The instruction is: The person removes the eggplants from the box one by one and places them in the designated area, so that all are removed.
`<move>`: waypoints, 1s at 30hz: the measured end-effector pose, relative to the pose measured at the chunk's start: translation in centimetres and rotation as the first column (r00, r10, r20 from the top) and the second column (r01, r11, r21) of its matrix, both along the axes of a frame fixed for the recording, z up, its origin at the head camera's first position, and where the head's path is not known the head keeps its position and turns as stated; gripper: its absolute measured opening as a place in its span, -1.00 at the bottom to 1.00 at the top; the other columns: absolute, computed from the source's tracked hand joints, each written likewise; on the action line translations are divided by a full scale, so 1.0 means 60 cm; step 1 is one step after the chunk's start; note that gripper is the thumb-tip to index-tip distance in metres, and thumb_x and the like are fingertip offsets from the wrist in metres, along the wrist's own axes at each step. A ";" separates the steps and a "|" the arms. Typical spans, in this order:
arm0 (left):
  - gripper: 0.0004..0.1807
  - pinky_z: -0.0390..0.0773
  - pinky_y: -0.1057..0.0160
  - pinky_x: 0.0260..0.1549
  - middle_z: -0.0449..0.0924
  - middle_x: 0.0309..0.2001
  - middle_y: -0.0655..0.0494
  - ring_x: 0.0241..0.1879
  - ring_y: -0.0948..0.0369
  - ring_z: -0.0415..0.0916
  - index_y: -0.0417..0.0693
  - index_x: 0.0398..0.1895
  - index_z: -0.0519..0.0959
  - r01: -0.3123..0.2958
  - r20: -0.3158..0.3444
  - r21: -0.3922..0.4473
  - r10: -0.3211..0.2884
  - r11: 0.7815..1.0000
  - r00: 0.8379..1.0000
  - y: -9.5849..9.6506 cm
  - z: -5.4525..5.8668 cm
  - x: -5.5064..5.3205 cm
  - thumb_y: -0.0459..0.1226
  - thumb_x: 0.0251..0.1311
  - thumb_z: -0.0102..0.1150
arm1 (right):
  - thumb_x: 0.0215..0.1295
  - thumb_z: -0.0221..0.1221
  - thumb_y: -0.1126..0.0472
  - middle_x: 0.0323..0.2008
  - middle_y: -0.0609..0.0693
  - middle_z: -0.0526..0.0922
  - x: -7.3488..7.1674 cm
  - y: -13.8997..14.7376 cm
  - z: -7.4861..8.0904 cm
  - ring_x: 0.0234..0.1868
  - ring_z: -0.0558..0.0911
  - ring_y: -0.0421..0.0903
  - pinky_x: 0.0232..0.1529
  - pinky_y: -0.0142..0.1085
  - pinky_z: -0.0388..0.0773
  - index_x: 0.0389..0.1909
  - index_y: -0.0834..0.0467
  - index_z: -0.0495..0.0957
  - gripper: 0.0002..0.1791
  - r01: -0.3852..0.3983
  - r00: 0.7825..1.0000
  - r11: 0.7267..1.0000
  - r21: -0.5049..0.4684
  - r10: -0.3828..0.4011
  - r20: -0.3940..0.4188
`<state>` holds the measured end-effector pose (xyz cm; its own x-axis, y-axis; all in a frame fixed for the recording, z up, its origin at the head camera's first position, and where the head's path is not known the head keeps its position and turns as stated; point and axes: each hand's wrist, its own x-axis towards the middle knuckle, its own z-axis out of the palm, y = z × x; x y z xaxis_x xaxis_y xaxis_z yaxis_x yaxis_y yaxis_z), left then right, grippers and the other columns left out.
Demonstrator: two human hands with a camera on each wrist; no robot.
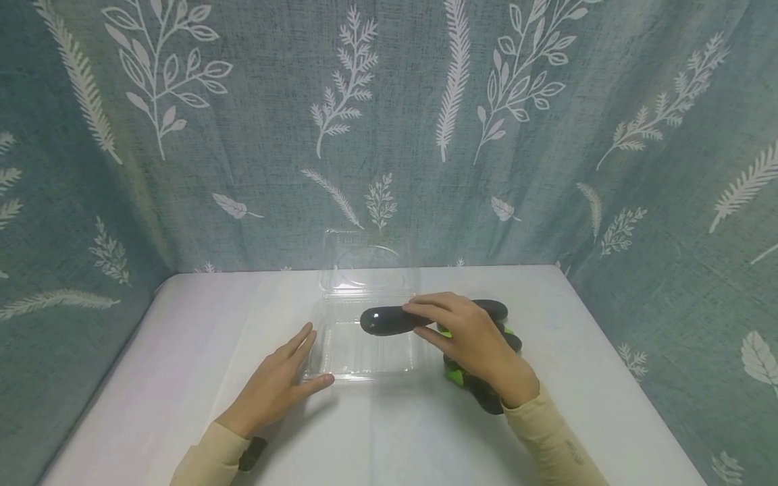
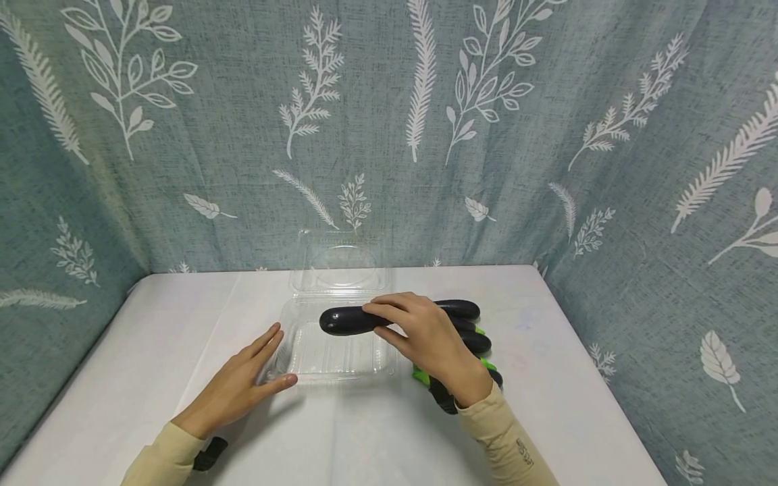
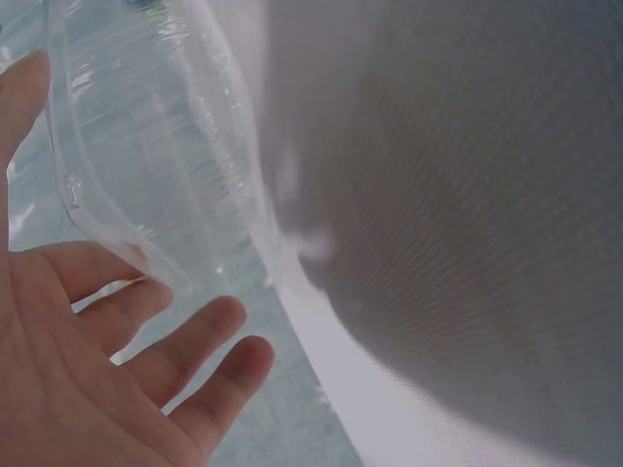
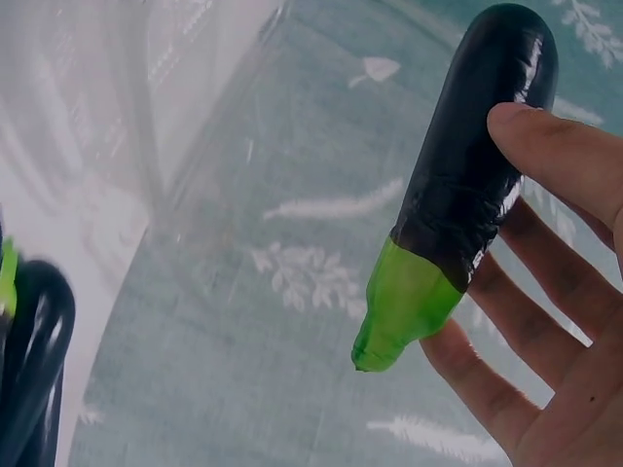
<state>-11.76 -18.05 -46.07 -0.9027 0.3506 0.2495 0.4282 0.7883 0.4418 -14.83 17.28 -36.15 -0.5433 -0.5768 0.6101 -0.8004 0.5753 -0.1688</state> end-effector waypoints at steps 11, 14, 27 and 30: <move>0.03 0.30 -0.28 0.32 0.08 0.57 -0.15 0.43 -0.23 0.22 -0.27 0.55 0.17 0.005 0.009 -0.009 -0.005 1.000 1.000 0.000 0.002 0.002 0.27 0.28 0.18 | 0.14 0.49 0.20 0.09 -0.07 0.69 0.017 0.073 0.010 0.10 0.65 -0.06 0.11 -0.11 0.60 0.16 0.02 0.67 -0.49 0.073 0.997 0.997 -0.027 -0.073 0.000; 0.03 0.30 -0.29 0.32 0.09 0.57 -0.15 0.43 -0.23 0.22 -0.28 0.55 0.17 0.004 0.011 -0.008 -0.004 1.000 1.000 0.001 0.002 0.002 0.27 0.28 0.18 | 0.15 0.49 0.20 0.09 -0.06 0.68 0.023 0.092 0.008 0.10 0.65 -0.03 0.13 -0.10 0.59 0.16 0.03 0.67 -0.49 0.099 0.995 0.995 -0.031 -0.099 0.000; 0.03 0.32 -0.30 0.30 0.09 0.56 -0.15 0.42 -0.24 0.23 -0.29 0.54 0.19 0.006 0.008 -0.008 -0.006 1.000 1.000 0.004 -0.003 0.001 0.28 0.28 0.17 | 0.07 0.50 0.24 0.07 -0.06 0.69 0.057 0.160 -0.038 0.03 0.67 -0.02 -0.03 -0.12 0.62 0.16 0.03 0.67 -0.44 0.165 0.986 0.986 -0.009 -0.166 -0.018; 0.04 0.29 -0.29 0.32 0.06 0.58 -0.12 0.44 -0.22 0.20 -0.27 0.55 0.17 0.003 0.020 -0.002 -0.003 1.000 1.000 0.004 0.000 0.001 0.29 0.28 0.16 | 0.05 0.50 0.26 0.06 -0.06 0.69 0.063 0.175 -0.052 0.05 0.67 -0.02 0.00 -0.17 0.58 0.15 0.04 0.68 -0.44 0.178 0.984 0.984 -0.020 -0.179 -0.005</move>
<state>-11.70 -17.80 -46.08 -0.9065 0.3537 0.2304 0.4215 0.7878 0.4491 -11.06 27.75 -39.25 -0.6322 -0.4588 0.6244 -0.6863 0.7056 -0.1764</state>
